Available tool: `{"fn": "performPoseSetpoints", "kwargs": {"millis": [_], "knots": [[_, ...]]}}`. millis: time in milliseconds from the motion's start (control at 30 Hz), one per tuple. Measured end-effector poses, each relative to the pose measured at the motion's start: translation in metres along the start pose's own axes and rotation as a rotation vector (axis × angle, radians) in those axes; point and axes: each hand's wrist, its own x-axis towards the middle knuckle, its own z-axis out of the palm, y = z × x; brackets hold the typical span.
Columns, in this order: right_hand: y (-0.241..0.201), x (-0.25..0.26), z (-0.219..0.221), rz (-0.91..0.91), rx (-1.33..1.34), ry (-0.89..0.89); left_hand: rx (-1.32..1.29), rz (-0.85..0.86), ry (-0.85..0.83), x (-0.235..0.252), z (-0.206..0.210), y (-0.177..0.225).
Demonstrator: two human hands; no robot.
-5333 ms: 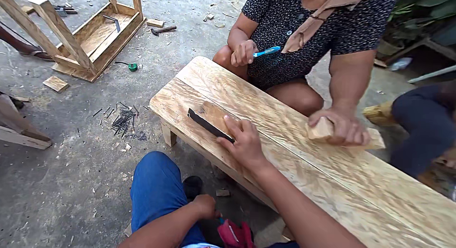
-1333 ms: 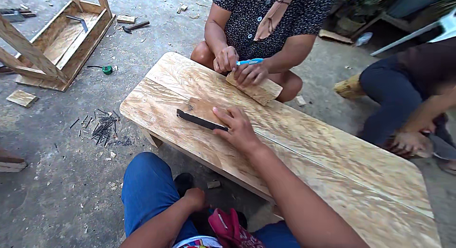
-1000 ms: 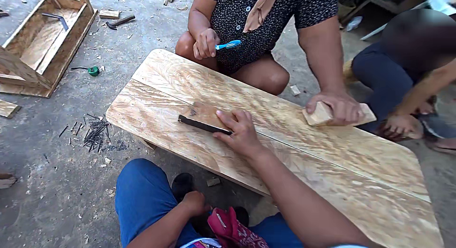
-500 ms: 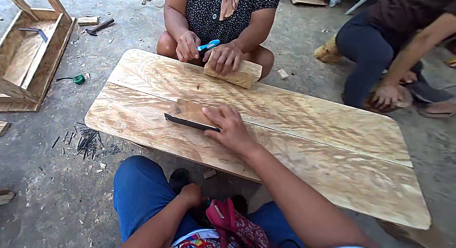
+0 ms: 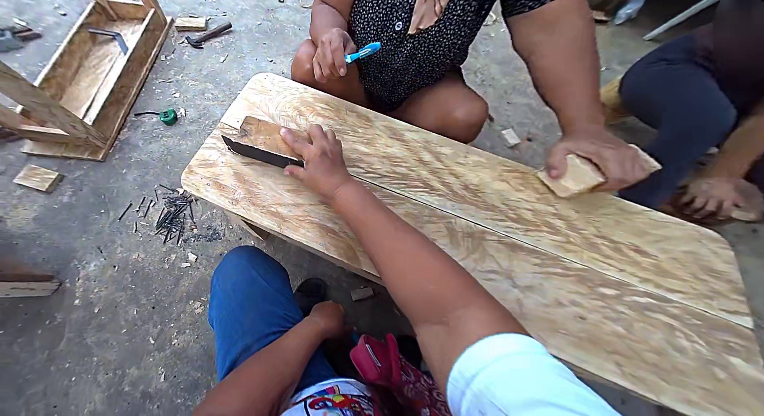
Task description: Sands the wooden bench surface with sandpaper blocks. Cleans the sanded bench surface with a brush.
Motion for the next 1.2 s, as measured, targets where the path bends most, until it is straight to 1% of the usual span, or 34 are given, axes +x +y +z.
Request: {"fn": "performPoseSetpoints", "kwargs": {"millis": [67, 100, 167, 267, 333, 400, 433, 500, 567, 667, 733, 767, 800, 867, 933, 1033, 1067, 1133, 1200], "knots": [[0.011, -0.020, -0.007, -0.018, 0.000, 0.010, 0.002, -0.012, 0.000, 0.001, 0.002, 0.001], [0.023, -0.037, -0.012, -0.031, 0.009, 0.043, 0.002, -0.014, -0.002, 0.002, 0.002, 0.002], [0.052, -0.082, -0.026, -0.046, 0.009, 0.119, 0.004, -0.011, -0.004, 0.002, 0.002, 0.004], [0.089, -0.154, -0.051, -0.011, -0.061, 0.175, -0.026, 0.005, 0.007, 0.001, 0.002, 0.003], [0.102, -0.180, -0.058, 0.014, -0.086, 0.219, -0.050, 0.006, 0.014, 0.000, 0.002, 0.001], [0.101, -0.178, -0.055, 0.011, -0.097, 0.250, -0.052, 0.011, 0.004, 0.000, 0.002, 0.000], [0.098, -0.167, -0.050, -0.009, -0.100, 0.264, -0.051, 0.014, 0.001, -0.001, 0.002, -0.001], [0.088, -0.129, -0.034, -0.080, -0.080, 0.292, -0.048, 0.015, -0.004, -0.002, 0.000, 0.000], [0.071, -0.078, -0.013, -0.148, -0.033, 0.298, -0.040, 0.018, -0.002, -0.002, -0.001, 0.000], [0.030, -0.006, 0.009, -0.157, 0.024, 0.175, -0.035, 0.027, 0.001, -0.005, -0.004, 0.002], [0.009, 0.022, 0.014, -0.125, 0.026, 0.087, -0.026, 0.025, 0.002, -0.006, -0.006, 0.003], [0.005, 0.027, 0.013, -0.113, 0.015, 0.055, -0.020, 0.022, -0.001, -0.005, -0.006, 0.003], [0.005, 0.026, 0.010, -0.108, 0.005, 0.030, -0.018, 0.019, -0.005, -0.004, -0.005, 0.004], [0.018, 0.006, 0.000, -0.118, 0.000, 0.030, -0.020, 0.008, -0.007, -0.004, -0.003, 0.005], [0.045, -0.034, -0.015, -0.118, -0.005, 0.085, -0.030, -0.001, 0.002, -0.002, 0.001, 0.004], [0.083, -0.108, -0.042, -0.030, -0.060, 0.129, -0.040, 0.011, 0.000, -0.003, 0.006, 0.003], [0.092, -0.125, -0.047, -0.014, -0.080, 0.151, -0.039, 0.021, -0.001, -0.003, 0.005, 0.003], [0.097, -0.137, -0.050, -0.004, -0.100, 0.185, -0.040, 0.048, -0.008, -0.006, 0.005, 0.006], [0.086, -0.122, -0.042, -0.002, -0.092, 0.206, -0.039, 0.063, -0.012, -0.008, 0.004, 0.007]]}}
